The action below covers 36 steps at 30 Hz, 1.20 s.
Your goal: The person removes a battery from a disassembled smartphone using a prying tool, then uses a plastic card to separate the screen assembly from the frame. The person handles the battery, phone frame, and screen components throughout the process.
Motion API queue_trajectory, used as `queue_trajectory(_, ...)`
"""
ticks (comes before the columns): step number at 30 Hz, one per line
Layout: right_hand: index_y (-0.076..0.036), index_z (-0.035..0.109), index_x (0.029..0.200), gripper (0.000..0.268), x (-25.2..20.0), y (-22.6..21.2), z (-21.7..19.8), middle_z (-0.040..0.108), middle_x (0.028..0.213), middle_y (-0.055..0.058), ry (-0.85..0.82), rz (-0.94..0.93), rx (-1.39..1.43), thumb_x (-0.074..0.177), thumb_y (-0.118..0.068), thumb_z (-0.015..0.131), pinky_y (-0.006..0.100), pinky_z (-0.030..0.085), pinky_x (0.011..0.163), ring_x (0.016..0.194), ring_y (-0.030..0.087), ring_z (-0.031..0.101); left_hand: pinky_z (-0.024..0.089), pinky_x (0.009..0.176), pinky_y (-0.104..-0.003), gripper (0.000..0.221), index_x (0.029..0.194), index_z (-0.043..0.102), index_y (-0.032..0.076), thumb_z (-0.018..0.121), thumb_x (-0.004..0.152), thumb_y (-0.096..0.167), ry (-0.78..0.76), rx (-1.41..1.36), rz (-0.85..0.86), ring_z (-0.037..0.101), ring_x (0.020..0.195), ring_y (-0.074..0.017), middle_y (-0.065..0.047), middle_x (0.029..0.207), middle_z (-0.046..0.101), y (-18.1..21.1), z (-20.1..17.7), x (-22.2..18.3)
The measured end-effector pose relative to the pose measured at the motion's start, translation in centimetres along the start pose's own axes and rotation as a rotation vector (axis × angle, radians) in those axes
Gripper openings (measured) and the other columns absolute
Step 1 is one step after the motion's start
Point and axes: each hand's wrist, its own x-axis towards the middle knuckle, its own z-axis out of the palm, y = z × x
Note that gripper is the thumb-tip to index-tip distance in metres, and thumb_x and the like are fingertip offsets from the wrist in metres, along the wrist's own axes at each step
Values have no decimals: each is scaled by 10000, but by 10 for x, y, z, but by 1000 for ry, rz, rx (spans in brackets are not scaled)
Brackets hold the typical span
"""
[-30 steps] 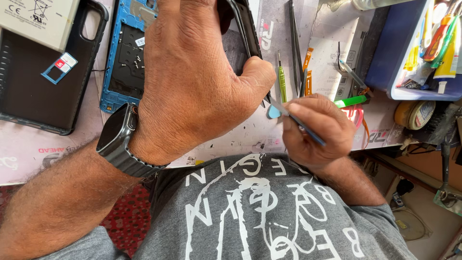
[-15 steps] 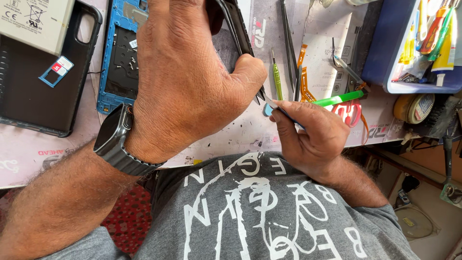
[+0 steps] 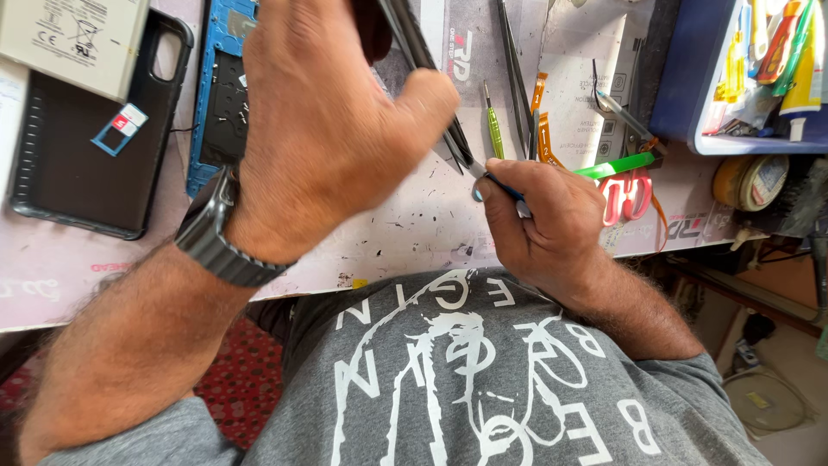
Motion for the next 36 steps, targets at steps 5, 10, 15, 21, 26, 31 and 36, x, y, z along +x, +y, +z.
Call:
queue_trajectory(5,38,620,1092,193,-3,5,12,708,878,163,95,-97,-10,957,63,755,360,558,648,737,271,727,502,778,-441,425,1206,449,-4,709,880,79,-14,-20,27,595,891,-273,-144,1059,518,-3,-4,5)
queue_trajectory(10,39,600,1093,195,-5,11,21,702,872,160,162,-155,7,965,72,743,374,575,658,752,286,735,609,756,-323,487,1318,426,-29,682,909,37,-56,-172,-72,665,928,-221,-163,1174,529,-4,-6,8)
queue_trajectory(15,55,586,1106,206,-6,13,23,671,799,134,151,-178,6,960,75,730,374,559,617,690,263,707,658,810,-260,492,1361,392,1,618,924,-6,-108,-347,-146,693,952,-150,-109,1182,566,-12,-7,8)
queue_trajectory(21,60,562,1166,246,-2,15,27,644,788,105,184,-231,-17,971,66,712,368,563,608,689,249,700,628,852,-260,518,1383,367,12,621,932,-13,-120,-369,-147,603,911,-132,-64,1116,551,-23,-6,9)
queue_trajectory(26,76,527,1253,310,-2,15,28,634,799,85,177,-272,2,988,91,687,362,553,598,694,221,690,553,771,-270,483,1345,416,14,664,932,-17,-150,-382,-211,562,835,-146,-69,1030,538,-25,-7,17)
queue_trajectory(31,98,530,1256,311,0,14,27,621,764,73,184,-290,10,977,114,667,345,531,555,646,195,664,575,680,-273,521,1329,401,-2,633,865,41,-175,-608,-493,614,739,-123,-49,943,556,-15,-9,29)
queue_trajectory(36,81,537,1222,261,1,15,30,627,770,82,171,-249,38,986,96,646,350,531,577,665,210,670,600,692,-293,520,1343,407,5,624,871,39,-179,-614,-507,607,765,-128,-59,969,539,-8,-10,32)
